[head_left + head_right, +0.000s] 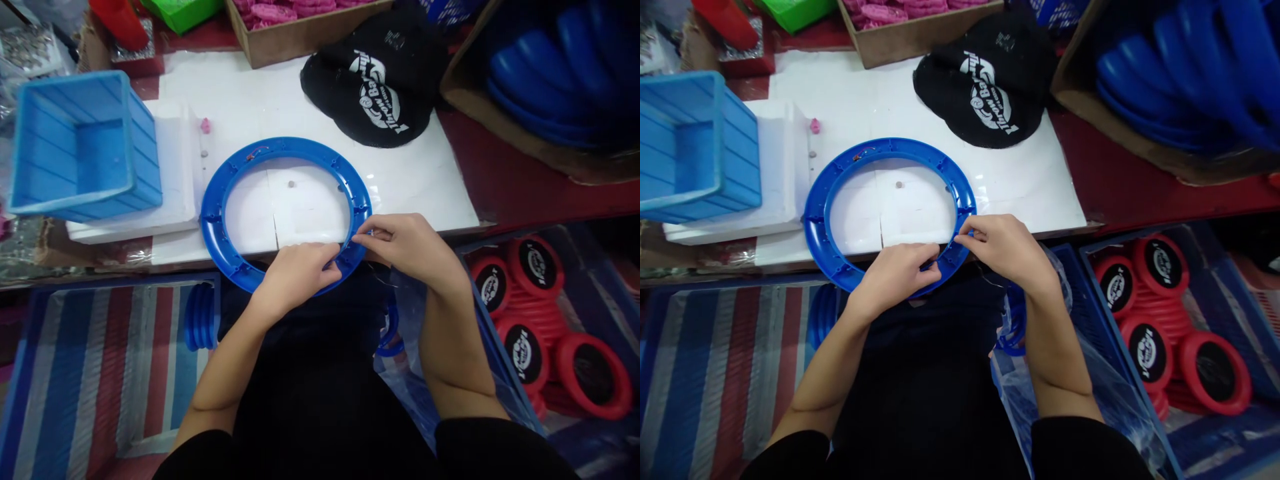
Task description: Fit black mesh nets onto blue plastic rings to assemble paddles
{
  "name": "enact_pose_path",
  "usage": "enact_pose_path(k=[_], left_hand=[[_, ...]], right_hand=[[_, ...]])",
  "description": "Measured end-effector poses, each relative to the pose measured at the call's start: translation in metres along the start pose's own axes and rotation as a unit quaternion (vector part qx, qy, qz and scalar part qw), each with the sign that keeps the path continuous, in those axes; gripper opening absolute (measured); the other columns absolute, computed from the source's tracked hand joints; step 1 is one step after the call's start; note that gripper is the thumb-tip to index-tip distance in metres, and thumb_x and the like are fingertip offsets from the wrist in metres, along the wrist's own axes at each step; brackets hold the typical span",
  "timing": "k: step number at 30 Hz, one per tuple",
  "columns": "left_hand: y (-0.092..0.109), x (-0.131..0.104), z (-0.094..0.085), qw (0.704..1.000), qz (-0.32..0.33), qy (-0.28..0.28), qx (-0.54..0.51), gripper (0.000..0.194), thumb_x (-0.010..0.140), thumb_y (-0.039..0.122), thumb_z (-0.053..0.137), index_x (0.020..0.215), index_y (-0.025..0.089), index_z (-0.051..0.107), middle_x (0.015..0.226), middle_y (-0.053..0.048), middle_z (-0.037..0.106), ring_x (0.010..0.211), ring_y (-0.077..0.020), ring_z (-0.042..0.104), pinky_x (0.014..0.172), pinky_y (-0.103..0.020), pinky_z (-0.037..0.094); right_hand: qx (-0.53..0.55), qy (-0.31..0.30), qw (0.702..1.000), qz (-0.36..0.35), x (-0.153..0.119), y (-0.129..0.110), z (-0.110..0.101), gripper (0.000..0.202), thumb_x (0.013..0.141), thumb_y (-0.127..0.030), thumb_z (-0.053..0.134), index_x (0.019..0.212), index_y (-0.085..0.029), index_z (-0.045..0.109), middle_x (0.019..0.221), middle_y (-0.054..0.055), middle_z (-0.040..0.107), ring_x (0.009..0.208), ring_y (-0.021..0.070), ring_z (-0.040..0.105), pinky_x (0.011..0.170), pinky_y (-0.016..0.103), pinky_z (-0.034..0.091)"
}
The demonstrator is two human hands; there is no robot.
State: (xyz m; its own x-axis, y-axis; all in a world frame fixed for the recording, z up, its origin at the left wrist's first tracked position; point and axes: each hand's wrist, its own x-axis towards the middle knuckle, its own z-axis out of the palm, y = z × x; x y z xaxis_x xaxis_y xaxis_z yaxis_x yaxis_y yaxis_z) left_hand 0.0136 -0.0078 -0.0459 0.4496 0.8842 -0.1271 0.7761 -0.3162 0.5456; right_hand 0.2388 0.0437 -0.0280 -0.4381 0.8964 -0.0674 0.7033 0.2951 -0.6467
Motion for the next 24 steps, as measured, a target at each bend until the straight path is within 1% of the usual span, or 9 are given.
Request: enact_pose_path(k=[3, 6, 10, 12, 15, 18, 22, 24], left_hand=[[-0.001, 0.001, -0.001, 1.0, 0.002, -0.009, -0.008, 0.014, 0.096, 0.025, 0.056, 0.086, 0.022, 0.065, 0.084, -0.002, 0.073, 0.072, -0.0185, 0.062, 0.062, -0.033, 0.029], [-0.002, 0.002, -0.002, 1.0, 0.007, -0.009, -0.014, 0.014, 0.096, 0.024, 0.056, 0.085, 0.021, 0.064, 0.084, -0.002, 0.073, 0.073, -0.0182, 0.061, 0.062, -0.033, 0.027], [-0.003, 0.003, -0.003, 1.0, 0.007, -0.01, -0.024, 0.013, 0.094, 0.024, 0.055, 0.082, 0.021, 0.061, 0.082, -0.002, 0.072, 0.071, -0.0173, 0.058, 0.062, -0.033, 0.025], [-0.003, 0.003, -0.004, 1.0, 0.005, -0.01, -0.027, 0.014, 0.094, 0.025, 0.055, 0.081, 0.021, 0.06, 0.081, -0.002, 0.071, 0.07, -0.0171, 0.056, 0.062, -0.033, 0.025], [-0.002, 0.004, -0.005, 0.999, 0.003, -0.011, -0.033, 0.015, 0.093, 0.025, 0.055, 0.079, 0.021, 0.058, 0.079, -0.002, 0.07, 0.068, -0.0169, 0.054, 0.061, -0.033, 0.025], [-0.001, 0.004, -0.007, 0.999, 0.004, -0.017, -0.04, 0.016, 0.093, 0.025, 0.054, 0.077, 0.021, 0.056, 0.077, -0.002, 0.068, 0.068, -0.0169, 0.053, 0.062, -0.033, 0.026], [0.0, 0.004, -0.01, 0.999, 0.007, -0.028, -0.035, 0.018, 0.095, 0.024, 0.054, 0.077, 0.021, 0.056, 0.077, -0.001, 0.068, 0.066, -0.0163, 0.053, 0.062, -0.033, 0.028], [0.0, 0.004, -0.01, 0.999, 0.007, -0.029, -0.031, 0.019, 0.095, 0.024, 0.054, 0.077, 0.021, 0.057, 0.077, -0.001, 0.069, 0.066, -0.0162, 0.054, 0.061, -0.032, 0.029]], right_hand=[[0.027, 0.037, 0.999, 0.0, -0.007, 0.006, 0.009, 0.039, 0.098, -0.055, 0.073, 0.079, -0.021, 0.073, 0.056, -0.005, 0.057, 0.053, 0.0126, 0.046, 0.056, 0.03, 0.032], [0.028, 0.06, 0.998, -0.014, -0.01, 0.01, 0.014, 0.044, 0.098, -0.06, 0.073, 0.077, -0.022, 0.071, 0.058, -0.004, 0.06, 0.054, 0.0129, 0.049, 0.057, 0.03, 0.034], [-0.042, 0.111, 0.991, -0.06, -0.013, 0.009, 0.019, 0.043, 0.102, -0.056, 0.07, 0.076, -0.022, 0.069, 0.061, -0.002, 0.063, 0.056, 0.0142, 0.055, 0.059, 0.029, 0.036], [-0.091, 0.151, 0.981, -0.083, -0.017, 0.009, 0.025, 0.042, 0.104, -0.052, 0.069, 0.074, -0.022, 0.066, 0.061, -0.002, 0.063, 0.056, 0.0145, 0.056, 0.059, 0.029, 0.035], [-0.153, 0.219, 0.958, -0.105, -0.026, 0.008, 0.04, 0.041, 0.105, -0.044, 0.069, 0.071, -0.021, 0.063, 0.057, -0.002, 0.061, 0.054, 0.0143, 0.056, 0.058, 0.03, 0.033], [-0.187, 0.273, 0.94, -0.082, -0.036, 0.004, 0.06, 0.042, 0.107, -0.04, 0.066, 0.07, -0.022, 0.061, 0.055, -0.001, 0.06, 0.053, 0.0149, 0.056, 0.058, 0.031, 0.033], [-0.216, 0.3, 0.929, 0.003, -0.043, -0.003, 0.084, 0.046, 0.111, -0.043, 0.058, 0.07, -0.023, 0.06, 0.054, 0.0, 0.06, 0.051, 0.0158, 0.055, 0.056, 0.032, 0.035], [-0.221, 0.315, 0.923, 0.029, -0.044, -0.006, 0.093, 0.047, 0.111, -0.045, 0.055, 0.069, -0.024, 0.059, 0.053, 0.0, 0.058, 0.05, 0.016, 0.054, 0.055, 0.033, 0.035]])
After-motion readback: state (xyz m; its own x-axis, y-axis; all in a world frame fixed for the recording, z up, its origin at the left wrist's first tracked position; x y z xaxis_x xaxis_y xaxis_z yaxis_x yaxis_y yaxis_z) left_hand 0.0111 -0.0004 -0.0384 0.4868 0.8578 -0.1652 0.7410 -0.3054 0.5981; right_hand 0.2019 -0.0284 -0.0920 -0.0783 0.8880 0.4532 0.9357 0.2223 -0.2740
